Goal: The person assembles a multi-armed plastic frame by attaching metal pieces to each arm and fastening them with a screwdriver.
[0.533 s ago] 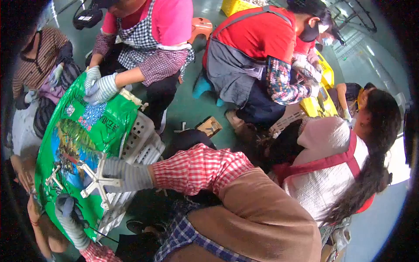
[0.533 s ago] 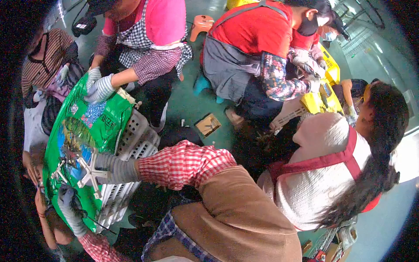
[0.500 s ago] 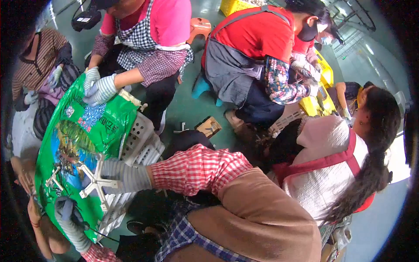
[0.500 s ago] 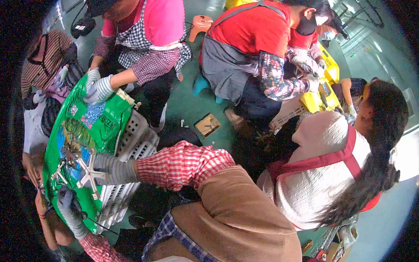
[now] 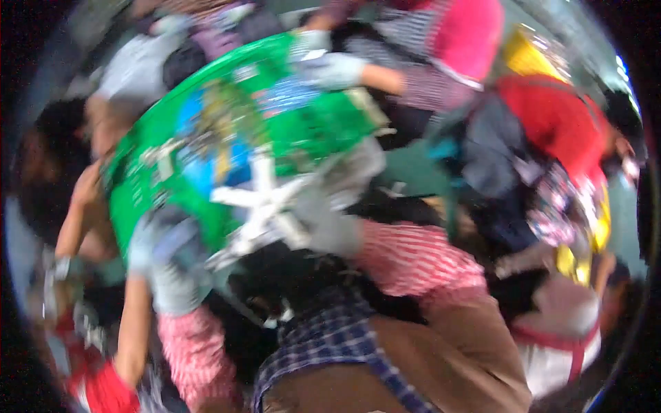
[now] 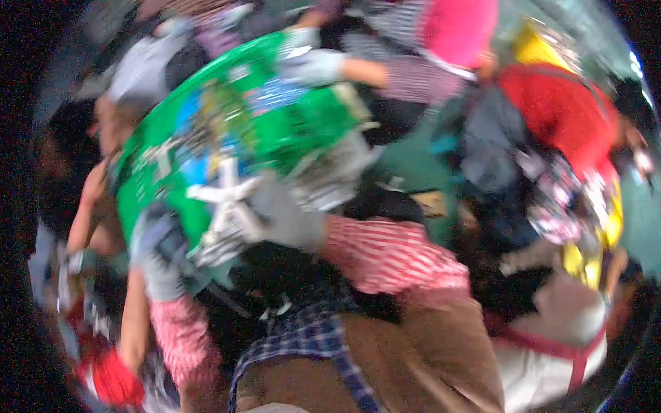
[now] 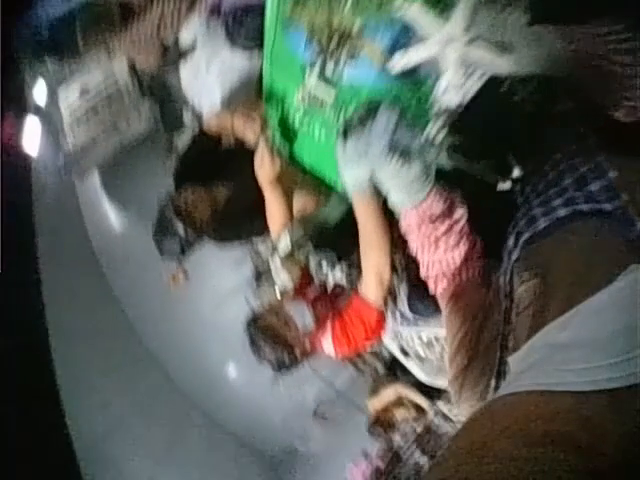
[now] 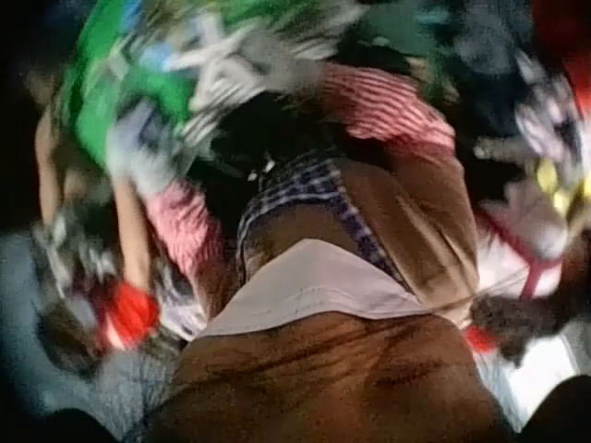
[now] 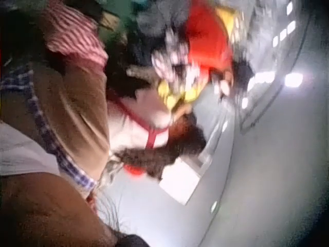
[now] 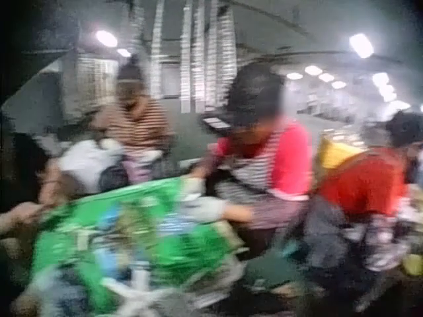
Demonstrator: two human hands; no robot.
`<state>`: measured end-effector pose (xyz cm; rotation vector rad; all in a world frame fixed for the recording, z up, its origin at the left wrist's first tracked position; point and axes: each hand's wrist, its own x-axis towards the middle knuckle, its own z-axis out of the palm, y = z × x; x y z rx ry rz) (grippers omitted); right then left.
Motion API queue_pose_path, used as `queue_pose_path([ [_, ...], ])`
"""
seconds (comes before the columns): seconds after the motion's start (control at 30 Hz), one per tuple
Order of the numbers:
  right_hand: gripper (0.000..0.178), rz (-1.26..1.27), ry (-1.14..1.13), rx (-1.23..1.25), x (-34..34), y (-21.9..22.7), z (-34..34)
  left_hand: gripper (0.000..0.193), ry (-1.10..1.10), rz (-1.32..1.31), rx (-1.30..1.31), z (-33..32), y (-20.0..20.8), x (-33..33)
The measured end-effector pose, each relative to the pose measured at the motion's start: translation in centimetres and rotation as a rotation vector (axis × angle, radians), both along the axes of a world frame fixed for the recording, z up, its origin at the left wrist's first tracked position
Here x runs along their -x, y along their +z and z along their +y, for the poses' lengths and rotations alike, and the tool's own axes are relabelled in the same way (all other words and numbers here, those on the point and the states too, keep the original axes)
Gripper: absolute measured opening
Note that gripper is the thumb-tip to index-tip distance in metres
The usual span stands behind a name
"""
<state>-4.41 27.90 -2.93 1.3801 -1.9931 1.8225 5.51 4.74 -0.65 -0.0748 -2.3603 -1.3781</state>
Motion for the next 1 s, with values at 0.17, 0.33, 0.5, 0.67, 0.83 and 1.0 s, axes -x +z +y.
queue_pose_path([
  [0.17, 0.036, -0.057, 0.015, -0.277, -1.3, -4.2, 0.5, 0.027, -0.175, -0.393, -0.927, 2.7, 2.7, 0.9],
  [0.33, 0.047, -0.307, 0.146, -0.419, -1.4, -4.8, -0.9, 0.021, -0.108, -0.374, -0.903, 2.5, 2.7, 0.6],
  [0.5, 0.044, -0.690, 0.386, -0.046, -0.7, -3.5, -1.7, 0.019, -0.112, -0.414, -0.875, 2.4, 1.9, 1.4],
  [0.67, 0.046, -0.358, 0.130, -0.337, -0.3, -3.5, -1.0, 0.019, -0.137, -0.440, -0.951, 2.5, 1.8, 1.2],
  [0.83, 0.052, -0.286, 0.099, -0.357, -1.1, -3.1, -0.2, 0.027, -0.091, -0.544, -0.913, 3.1, 2.4, 0.8],
  [1.0, 0.049, -0.448, 0.188, -0.238, -1.7, -5.4, 0.6, 0.019, -0.260, -0.557, -0.885, 2.5, 2.1, 0.3],
])
